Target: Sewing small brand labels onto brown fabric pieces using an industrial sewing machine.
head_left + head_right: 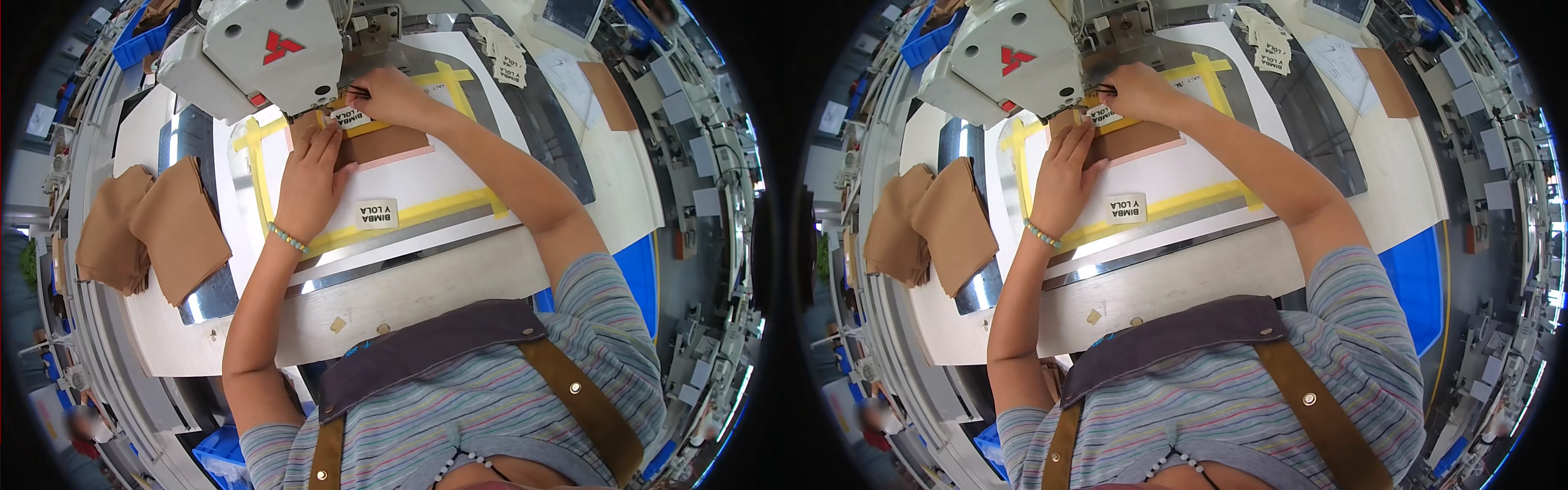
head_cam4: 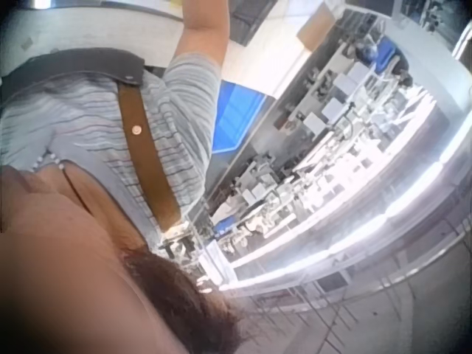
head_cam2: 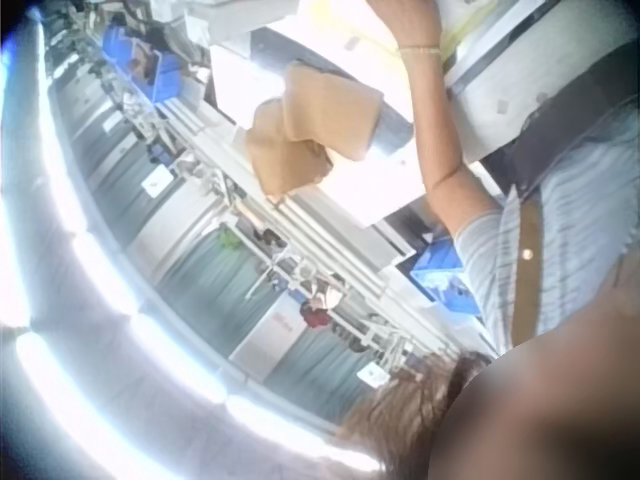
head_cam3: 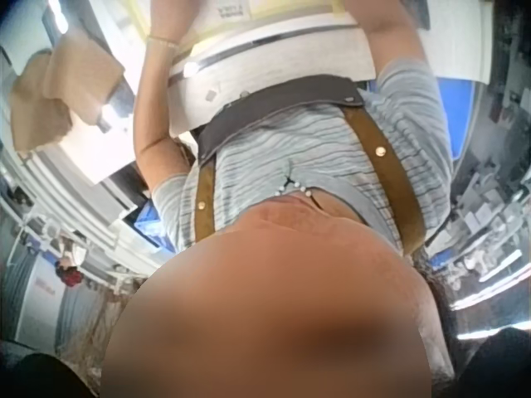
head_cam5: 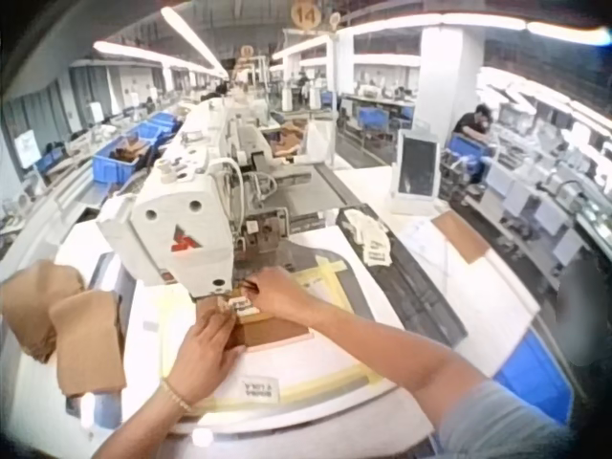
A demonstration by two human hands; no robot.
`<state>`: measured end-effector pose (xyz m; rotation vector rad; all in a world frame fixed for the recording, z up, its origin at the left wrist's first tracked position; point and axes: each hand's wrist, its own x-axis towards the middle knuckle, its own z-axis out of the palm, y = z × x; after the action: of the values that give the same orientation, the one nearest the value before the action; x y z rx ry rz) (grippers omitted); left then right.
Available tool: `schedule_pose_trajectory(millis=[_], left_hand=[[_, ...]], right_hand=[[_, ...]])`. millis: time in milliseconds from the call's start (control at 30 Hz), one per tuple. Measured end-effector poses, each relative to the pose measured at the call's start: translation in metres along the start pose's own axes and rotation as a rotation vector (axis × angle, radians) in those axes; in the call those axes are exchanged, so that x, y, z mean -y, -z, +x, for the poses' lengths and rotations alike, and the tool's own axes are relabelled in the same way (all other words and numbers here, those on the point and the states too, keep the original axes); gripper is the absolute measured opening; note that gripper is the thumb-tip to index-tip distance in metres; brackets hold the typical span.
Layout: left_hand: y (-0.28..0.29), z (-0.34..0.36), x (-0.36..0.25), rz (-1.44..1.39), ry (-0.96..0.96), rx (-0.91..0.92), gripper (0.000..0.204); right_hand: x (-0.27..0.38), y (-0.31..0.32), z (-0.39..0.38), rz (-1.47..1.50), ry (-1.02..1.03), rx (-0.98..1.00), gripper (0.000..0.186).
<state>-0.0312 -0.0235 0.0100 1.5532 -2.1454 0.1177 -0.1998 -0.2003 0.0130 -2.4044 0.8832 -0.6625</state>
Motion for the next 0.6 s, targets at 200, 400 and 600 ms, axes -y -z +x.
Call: schedule_pose_trajectory(millis=[200, 400, 600], left_hand=[[-0.009, 0.011, 0.014, -0.023, -0.039, 0.033, 0.052], [-0.006, 0.013, 0.026, -0.094, -0.053, 0.029, 0.047], [-0.006, 0.018, 0.039, -0.228, -0.031, 0.043, 0.04]], right_hand=[[-0.003, -0.001, -0.002, -0.014, 0.017, -0.058, 0.017], [0.006, 0.013, -0.029, -0.247, 0.228, -0.036, 0.021], [-0.009, 0.012, -0.058, -0.531, 0.485, -0.033, 0.028]])
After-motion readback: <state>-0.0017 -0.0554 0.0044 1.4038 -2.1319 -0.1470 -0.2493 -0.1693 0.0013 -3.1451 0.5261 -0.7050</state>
